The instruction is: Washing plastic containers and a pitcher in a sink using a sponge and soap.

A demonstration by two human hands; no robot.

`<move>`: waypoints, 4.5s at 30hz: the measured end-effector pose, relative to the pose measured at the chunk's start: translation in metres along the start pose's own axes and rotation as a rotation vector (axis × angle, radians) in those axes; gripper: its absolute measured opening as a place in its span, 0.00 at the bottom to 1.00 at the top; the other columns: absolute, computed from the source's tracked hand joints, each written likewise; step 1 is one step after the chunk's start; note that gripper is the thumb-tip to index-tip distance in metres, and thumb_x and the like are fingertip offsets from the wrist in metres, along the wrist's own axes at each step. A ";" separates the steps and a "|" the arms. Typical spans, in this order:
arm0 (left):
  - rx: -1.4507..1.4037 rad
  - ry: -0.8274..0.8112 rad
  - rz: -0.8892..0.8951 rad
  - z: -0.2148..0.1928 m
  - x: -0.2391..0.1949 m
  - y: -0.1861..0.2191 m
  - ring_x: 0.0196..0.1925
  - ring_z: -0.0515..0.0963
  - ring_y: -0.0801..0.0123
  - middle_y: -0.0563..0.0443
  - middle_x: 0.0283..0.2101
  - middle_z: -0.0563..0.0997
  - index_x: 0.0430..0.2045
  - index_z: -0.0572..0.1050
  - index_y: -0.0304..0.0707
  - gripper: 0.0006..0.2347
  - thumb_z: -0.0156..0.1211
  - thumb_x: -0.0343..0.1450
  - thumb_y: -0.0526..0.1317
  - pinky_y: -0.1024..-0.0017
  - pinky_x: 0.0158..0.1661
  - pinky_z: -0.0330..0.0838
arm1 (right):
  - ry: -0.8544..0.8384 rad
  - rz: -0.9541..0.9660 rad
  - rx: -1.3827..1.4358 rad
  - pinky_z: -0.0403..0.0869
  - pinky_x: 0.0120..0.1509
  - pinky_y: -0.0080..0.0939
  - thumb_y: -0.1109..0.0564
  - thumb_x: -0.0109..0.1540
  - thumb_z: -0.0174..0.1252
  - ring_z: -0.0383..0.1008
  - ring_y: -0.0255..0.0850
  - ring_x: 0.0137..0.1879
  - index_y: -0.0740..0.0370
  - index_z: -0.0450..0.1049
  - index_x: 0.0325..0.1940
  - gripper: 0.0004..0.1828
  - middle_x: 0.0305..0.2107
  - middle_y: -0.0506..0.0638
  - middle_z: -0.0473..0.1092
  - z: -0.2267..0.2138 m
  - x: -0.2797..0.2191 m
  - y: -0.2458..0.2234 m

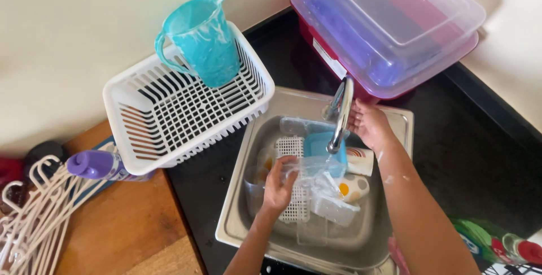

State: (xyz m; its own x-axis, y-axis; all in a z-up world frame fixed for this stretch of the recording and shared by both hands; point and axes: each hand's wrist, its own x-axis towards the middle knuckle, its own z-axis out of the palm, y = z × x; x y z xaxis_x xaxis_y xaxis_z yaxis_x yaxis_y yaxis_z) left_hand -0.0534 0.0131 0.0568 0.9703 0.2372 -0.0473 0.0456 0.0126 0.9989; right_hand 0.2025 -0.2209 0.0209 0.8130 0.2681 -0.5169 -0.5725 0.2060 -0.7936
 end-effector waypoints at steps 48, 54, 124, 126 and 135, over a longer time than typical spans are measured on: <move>0.401 0.156 0.670 0.095 -0.150 0.032 0.65 0.71 0.41 0.31 0.66 0.65 0.63 0.64 0.30 0.17 0.47 0.80 0.40 0.54 0.58 0.76 | 0.155 0.084 0.549 0.69 0.56 0.53 0.43 0.64 0.47 0.71 0.54 0.49 0.64 0.67 0.66 0.32 0.47 0.60 0.71 0.065 -0.304 0.085; 0.299 -0.086 0.504 0.089 -0.147 0.038 0.72 0.63 0.34 0.25 0.72 0.52 0.58 0.65 0.34 0.22 0.65 0.71 0.37 0.54 0.49 0.80 | -0.007 -0.074 0.019 0.66 0.70 0.55 0.42 0.64 0.55 0.62 0.44 0.68 0.58 0.49 0.75 0.41 0.67 0.51 0.56 0.061 -0.321 0.093; -0.629 -0.108 -0.414 0.078 -0.110 -0.017 0.67 0.73 0.63 0.51 0.68 0.68 0.68 0.56 0.56 0.22 0.37 0.79 0.56 0.74 0.54 0.79 | 0.001 -0.911 -1.258 0.77 0.50 0.47 0.61 0.53 0.60 0.77 0.53 0.54 0.58 0.74 0.45 0.15 0.54 0.55 0.70 0.049 -0.327 0.079; -0.539 -0.143 -0.418 0.082 -0.112 0.043 0.55 0.80 0.52 0.43 0.58 0.73 0.60 0.58 0.52 0.23 0.31 0.74 0.57 0.57 0.42 0.85 | 0.380 -0.904 -1.225 0.76 0.48 0.51 0.62 0.54 0.61 0.77 0.54 0.50 0.57 0.77 0.44 0.14 0.50 0.54 0.74 0.048 -0.328 0.058; -0.314 -0.084 -0.024 0.078 -0.125 -0.012 0.60 0.78 0.56 0.35 0.59 0.73 0.64 0.61 0.44 0.22 0.25 0.84 0.55 0.66 0.56 0.79 | -0.134 -0.921 -1.160 0.80 0.43 0.42 0.62 0.53 0.62 0.79 0.47 0.44 0.57 0.78 0.40 0.10 0.43 0.54 0.76 0.043 -0.283 0.092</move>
State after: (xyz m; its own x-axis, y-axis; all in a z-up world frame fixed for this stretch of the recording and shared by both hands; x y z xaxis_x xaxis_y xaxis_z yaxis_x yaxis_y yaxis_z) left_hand -0.1571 -0.0929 0.0505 0.9867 0.1521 -0.0573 0.0058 0.3197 0.9475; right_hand -0.0852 -0.2373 0.1084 0.7809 0.5594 0.2780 0.5792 -0.4818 -0.6576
